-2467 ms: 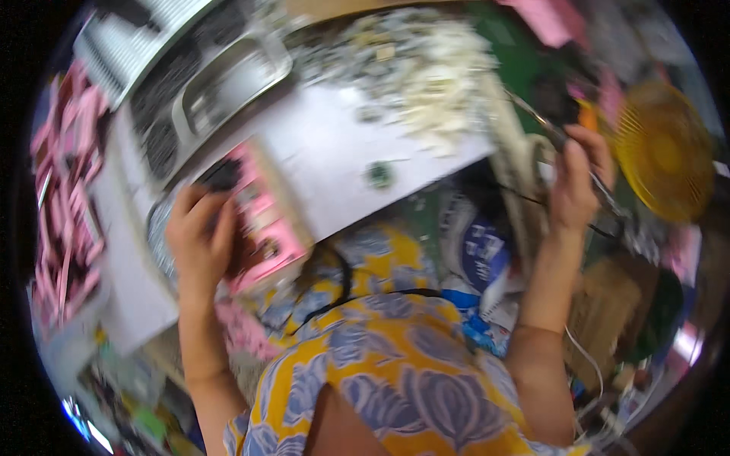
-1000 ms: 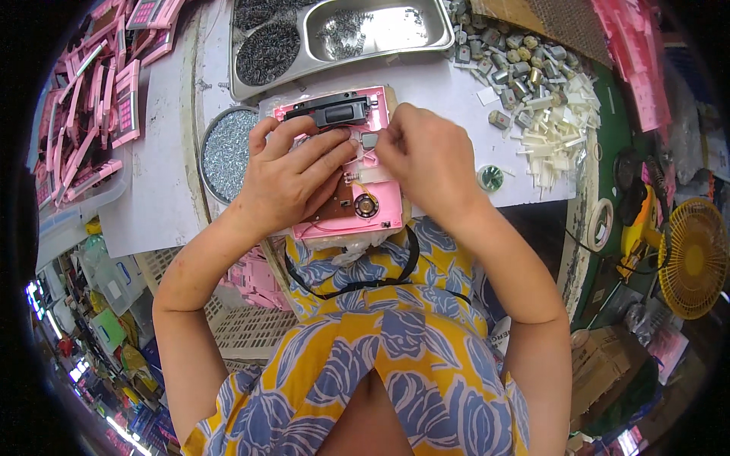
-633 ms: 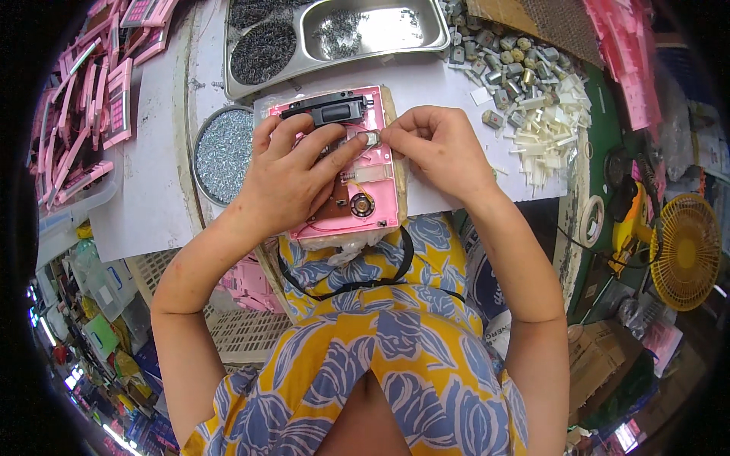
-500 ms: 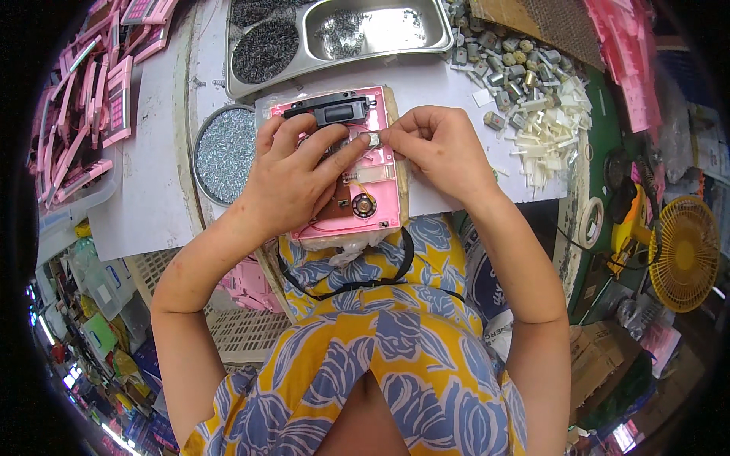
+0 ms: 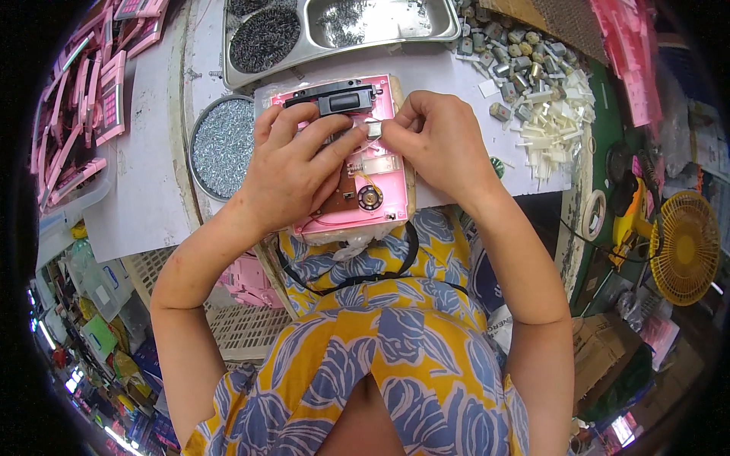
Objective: Soldering electronic components and assembling a pink toy device at a factory workbench.
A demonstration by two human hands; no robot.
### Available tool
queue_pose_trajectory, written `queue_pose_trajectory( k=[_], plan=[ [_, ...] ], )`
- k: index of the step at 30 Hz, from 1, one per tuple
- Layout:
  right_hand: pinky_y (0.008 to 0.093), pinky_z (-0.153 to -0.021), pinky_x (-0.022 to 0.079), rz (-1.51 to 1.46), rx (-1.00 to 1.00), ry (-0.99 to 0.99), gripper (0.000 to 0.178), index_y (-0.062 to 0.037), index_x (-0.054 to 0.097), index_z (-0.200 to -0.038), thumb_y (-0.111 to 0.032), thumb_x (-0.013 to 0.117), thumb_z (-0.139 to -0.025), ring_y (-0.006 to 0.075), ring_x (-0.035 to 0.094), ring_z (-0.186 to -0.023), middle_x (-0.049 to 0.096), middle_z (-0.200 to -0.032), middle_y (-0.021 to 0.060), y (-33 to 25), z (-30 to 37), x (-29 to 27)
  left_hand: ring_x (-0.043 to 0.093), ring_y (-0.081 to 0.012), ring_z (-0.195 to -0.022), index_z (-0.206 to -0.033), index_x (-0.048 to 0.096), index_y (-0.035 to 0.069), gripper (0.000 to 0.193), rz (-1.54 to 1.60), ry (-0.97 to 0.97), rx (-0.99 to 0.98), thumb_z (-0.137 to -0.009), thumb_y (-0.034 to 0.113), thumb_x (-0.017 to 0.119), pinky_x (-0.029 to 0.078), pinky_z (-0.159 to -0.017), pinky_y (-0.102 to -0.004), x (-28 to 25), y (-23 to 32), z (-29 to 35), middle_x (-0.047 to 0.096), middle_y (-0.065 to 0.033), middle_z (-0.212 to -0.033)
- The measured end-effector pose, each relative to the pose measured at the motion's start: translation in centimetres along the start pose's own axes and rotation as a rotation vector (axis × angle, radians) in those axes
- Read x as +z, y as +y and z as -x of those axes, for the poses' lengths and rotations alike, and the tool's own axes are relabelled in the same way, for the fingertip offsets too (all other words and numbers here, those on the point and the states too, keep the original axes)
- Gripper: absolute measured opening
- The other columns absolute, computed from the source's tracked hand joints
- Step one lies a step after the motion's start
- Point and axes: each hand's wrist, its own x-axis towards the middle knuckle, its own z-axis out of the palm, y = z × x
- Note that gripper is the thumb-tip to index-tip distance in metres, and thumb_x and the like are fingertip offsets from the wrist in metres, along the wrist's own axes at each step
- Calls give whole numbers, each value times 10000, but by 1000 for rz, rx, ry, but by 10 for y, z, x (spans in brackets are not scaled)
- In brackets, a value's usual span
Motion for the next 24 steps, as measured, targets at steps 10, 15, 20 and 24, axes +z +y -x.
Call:
queue_pose_trajectory(
  k=[10, 15, 20, 24],
  plan=[
    [400, -855, 449, 386, -668, 31, 269, -72, 718, -1035, -155, 775, -786, 294, 577, -980, 713, -1079, 38, -5, 67, 10, 538, -273, -1133, -1253, 679, 155, 453, 111, -66, 99, -804, 197, 714, 366, -1019, -462, -18, -26, 7, 650, 0, -1323],
    [415, -858, 421, 352, -497, 127, 363, -54, 686, -1135, -134, 757, -788, 301, 559, -969, 706, -1136, 52, -2, 91, 30, 521, -312, -1146, -1269, 673, 128, 471, 243, -78, -84, -805, 189, 718, 361, -1026, -472, -17, -14, 15, 639, -35, -1354],
    [390, -812, 476, -52, -460, 37, 267, -30, 713, -1051, -100, 744, -795, 293, 580, -920, 707, -1118, 76, -1, 76, -10, 493, -311, -1162, -1311, 660, 143, 544, 36, -76, -1, -823, 375, 715, 299, -1061, -500, -19, -1, 13, 600, -50, -1413],
    [365, -811, 496, 186, -544, 238, 187, -88, 758, -997, -101, 747, -810, 273, 612, -899, 731, -934, 84, 13, 17, -85, 438, -267, -1347, -1416, 591, 198, 718, -83, -207, 179, -818, 589, 667, 230, -1138, -573, -28, -13, 0, 497, 10, -1526]
  ],
)
